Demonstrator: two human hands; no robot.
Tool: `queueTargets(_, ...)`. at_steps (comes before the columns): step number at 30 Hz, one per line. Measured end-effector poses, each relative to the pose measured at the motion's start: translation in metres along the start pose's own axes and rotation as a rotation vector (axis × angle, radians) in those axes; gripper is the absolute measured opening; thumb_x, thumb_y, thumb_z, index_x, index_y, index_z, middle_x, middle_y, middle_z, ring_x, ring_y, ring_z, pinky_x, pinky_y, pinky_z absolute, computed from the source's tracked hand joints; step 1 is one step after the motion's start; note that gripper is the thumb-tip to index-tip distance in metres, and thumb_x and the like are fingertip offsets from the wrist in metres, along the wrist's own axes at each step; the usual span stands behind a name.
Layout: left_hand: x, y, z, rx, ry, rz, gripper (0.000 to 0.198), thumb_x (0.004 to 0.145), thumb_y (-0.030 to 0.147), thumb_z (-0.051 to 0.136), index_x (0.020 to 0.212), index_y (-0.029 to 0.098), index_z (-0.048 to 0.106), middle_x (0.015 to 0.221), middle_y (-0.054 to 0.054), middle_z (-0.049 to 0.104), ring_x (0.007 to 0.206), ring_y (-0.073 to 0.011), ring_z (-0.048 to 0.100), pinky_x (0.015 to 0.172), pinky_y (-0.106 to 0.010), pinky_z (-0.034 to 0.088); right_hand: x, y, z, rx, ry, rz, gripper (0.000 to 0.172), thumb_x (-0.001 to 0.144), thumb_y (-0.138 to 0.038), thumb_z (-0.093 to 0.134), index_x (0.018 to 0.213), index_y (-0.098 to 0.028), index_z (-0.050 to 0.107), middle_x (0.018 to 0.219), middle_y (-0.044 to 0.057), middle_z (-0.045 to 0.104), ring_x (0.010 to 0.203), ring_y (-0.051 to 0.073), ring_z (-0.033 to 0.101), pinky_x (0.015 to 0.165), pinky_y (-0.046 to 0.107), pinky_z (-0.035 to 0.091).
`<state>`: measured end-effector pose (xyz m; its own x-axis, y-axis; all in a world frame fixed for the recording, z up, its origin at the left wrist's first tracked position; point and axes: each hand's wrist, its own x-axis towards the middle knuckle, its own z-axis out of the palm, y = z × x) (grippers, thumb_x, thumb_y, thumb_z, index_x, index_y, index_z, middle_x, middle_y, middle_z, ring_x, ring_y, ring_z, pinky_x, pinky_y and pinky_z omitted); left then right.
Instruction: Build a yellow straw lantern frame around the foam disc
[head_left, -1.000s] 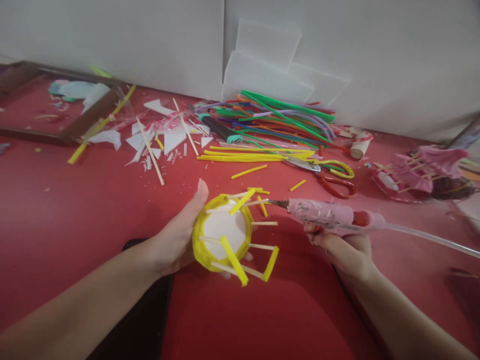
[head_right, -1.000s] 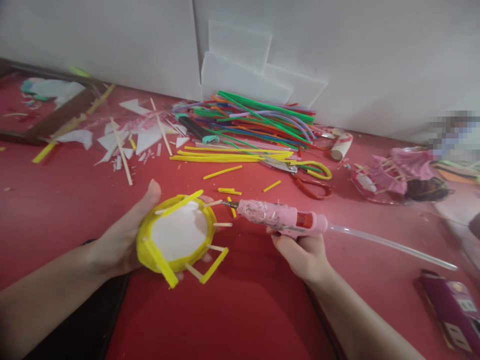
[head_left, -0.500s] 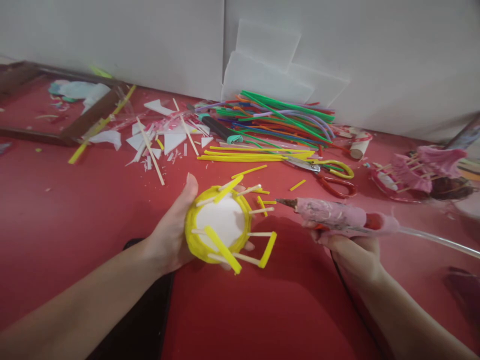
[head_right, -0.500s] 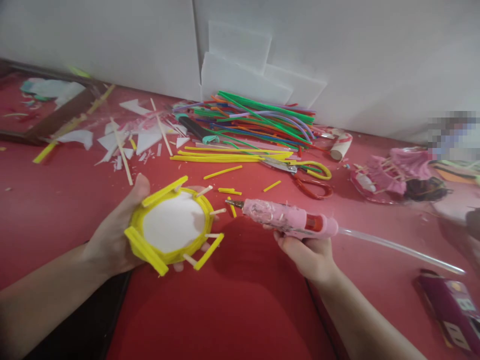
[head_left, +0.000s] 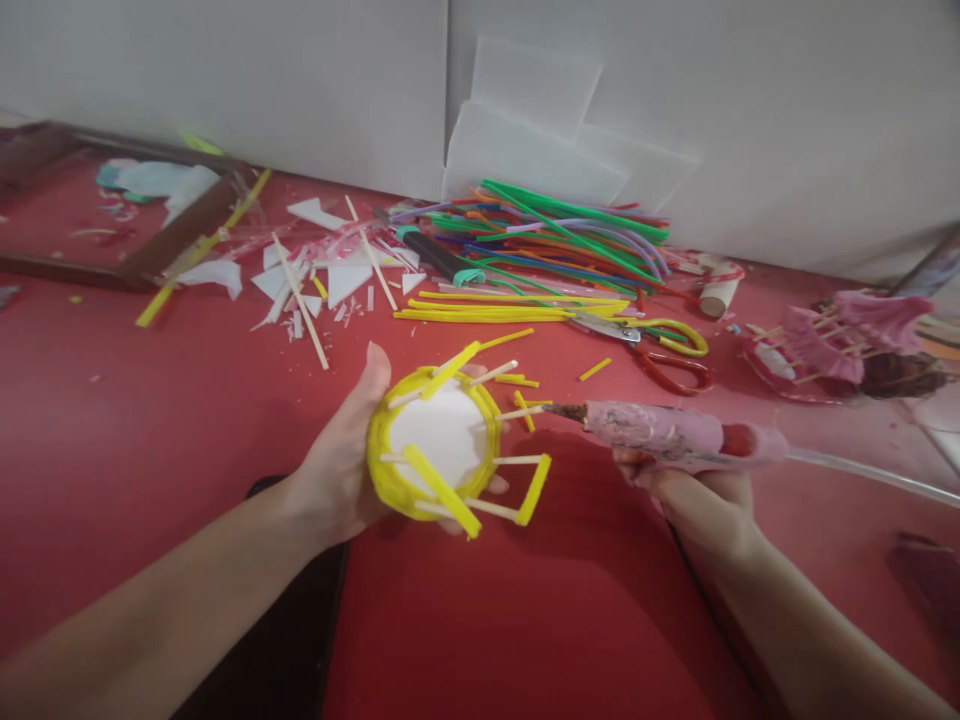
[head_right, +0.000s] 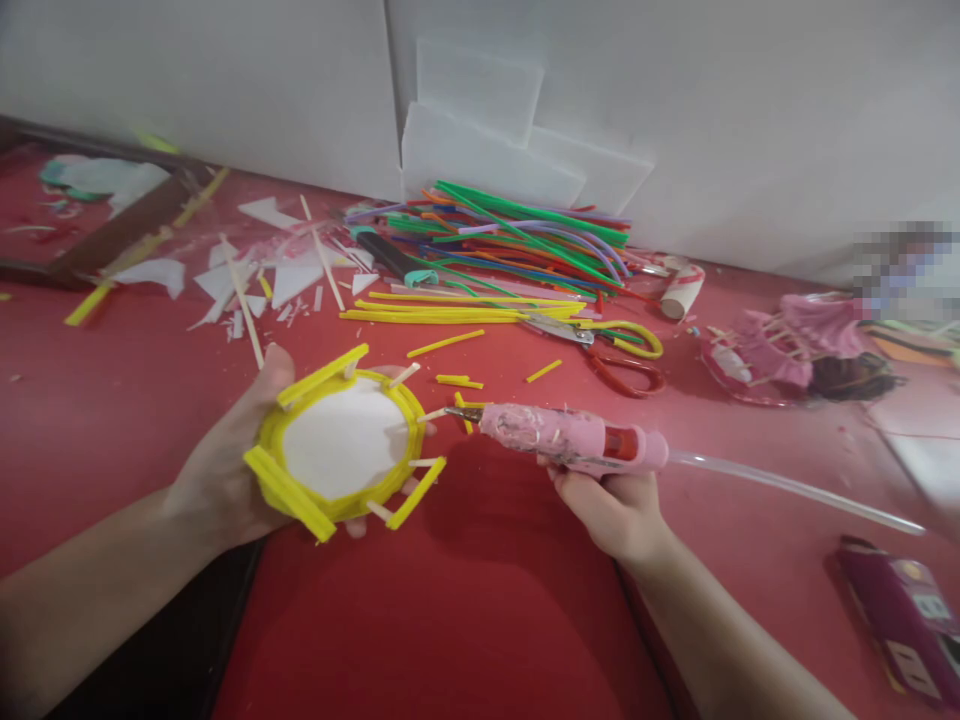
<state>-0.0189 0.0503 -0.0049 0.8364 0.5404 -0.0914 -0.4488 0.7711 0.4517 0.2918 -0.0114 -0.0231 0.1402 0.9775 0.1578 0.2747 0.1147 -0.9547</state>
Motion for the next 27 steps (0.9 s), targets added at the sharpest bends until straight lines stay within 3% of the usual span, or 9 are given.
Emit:
queueTargets(15, 0.0, 0.0, 0.002, 0.002, 0.04, -0.006, 0.067, 0.094, 0.075, 0.048, 0.123, 0.022, 0.075, 0.119, -0.011, 0.08, 0.108, -0.035, 0.077, 0.074, -0.045, 0.068, 0.002, -0.009, 0.003, -0.059, 0.054, 0.153, 0.006, 0.061, -0.026, 0.07, 0.063, -0.027, 0.065, 0.066, 0.002, 0.069, 0.057, 0.02, 0.062, 0.053, 0.033, 0.054)
queueTargets(27, -0.001, 0.0, 0.001, 0.016, 0.055, 0.001, 0.073, 0.096, 0.077, 0.037, 0.125, 0.02, 0.074, 0.119, -0.012, 0.08, 0.107, -0.0346, 0.078, 0.075, -0.045, 0.068, 0.003, -0.011, 0.004, -0.073, 0.061, 0.129, 0.003, 0.061, -0.026, 0.068, 0.062, -0.026, 0.065, 0.061, 0.001, 0.067, 0.055, 0.018, 0.061, 0.051, 0.03, 0.052)
